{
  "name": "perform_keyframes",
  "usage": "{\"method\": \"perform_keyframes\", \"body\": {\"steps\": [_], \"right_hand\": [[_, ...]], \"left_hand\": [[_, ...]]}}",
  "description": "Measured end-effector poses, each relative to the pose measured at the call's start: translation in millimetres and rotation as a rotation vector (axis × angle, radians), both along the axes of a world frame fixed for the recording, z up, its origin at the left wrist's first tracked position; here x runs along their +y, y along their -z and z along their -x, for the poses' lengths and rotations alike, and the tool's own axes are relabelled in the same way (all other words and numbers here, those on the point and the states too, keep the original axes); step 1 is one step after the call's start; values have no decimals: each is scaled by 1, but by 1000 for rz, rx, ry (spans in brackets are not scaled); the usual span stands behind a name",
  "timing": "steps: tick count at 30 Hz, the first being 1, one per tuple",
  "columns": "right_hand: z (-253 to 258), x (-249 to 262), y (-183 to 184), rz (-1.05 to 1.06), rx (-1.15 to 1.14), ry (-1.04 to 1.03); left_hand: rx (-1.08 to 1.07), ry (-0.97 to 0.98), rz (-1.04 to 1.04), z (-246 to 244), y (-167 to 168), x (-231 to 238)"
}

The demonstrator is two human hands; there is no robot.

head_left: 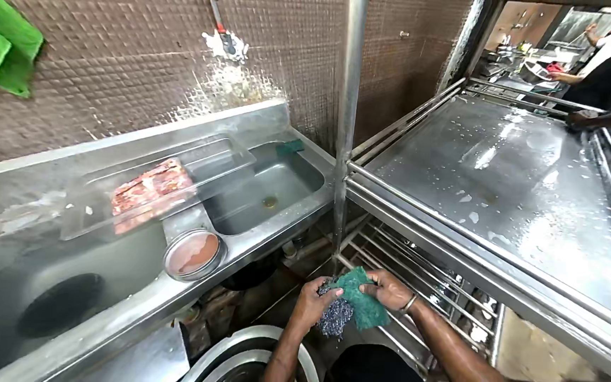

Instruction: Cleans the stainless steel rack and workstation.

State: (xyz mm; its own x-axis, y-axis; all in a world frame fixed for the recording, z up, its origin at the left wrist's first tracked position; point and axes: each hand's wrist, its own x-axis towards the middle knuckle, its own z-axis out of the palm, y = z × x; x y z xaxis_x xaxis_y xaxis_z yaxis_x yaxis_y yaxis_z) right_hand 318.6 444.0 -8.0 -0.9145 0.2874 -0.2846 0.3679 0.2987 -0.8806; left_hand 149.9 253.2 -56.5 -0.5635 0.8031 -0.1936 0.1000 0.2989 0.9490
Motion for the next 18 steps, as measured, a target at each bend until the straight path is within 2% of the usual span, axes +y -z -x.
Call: {"method": "perform_keyframes", "body": {"steps": [3,5,8,11,14,16,18], "right_hand": [[2,9,5,-103,50,205],[5,12,-1,-192,60,361],[11,7,-17,-343,58,439],[27,-21,-34,-539,4,340],[45,-59,-35,-645,-99,71],[53,-76,-28,-661,-124,-51],[53,-72,-18,-624,-36,-106]], "left_hand": [[-86,-101,-57,2,1,-5],[-135,-242,-68,1,0,-7],[-161,-456,-70,-5,2,-2],[-88,-504,-20,-12,5,13],[-41,-486,-38,-22,6,28],[-141,-516,-171,-30,2,33],[-303,-561,-234,-32,3,32]]}}
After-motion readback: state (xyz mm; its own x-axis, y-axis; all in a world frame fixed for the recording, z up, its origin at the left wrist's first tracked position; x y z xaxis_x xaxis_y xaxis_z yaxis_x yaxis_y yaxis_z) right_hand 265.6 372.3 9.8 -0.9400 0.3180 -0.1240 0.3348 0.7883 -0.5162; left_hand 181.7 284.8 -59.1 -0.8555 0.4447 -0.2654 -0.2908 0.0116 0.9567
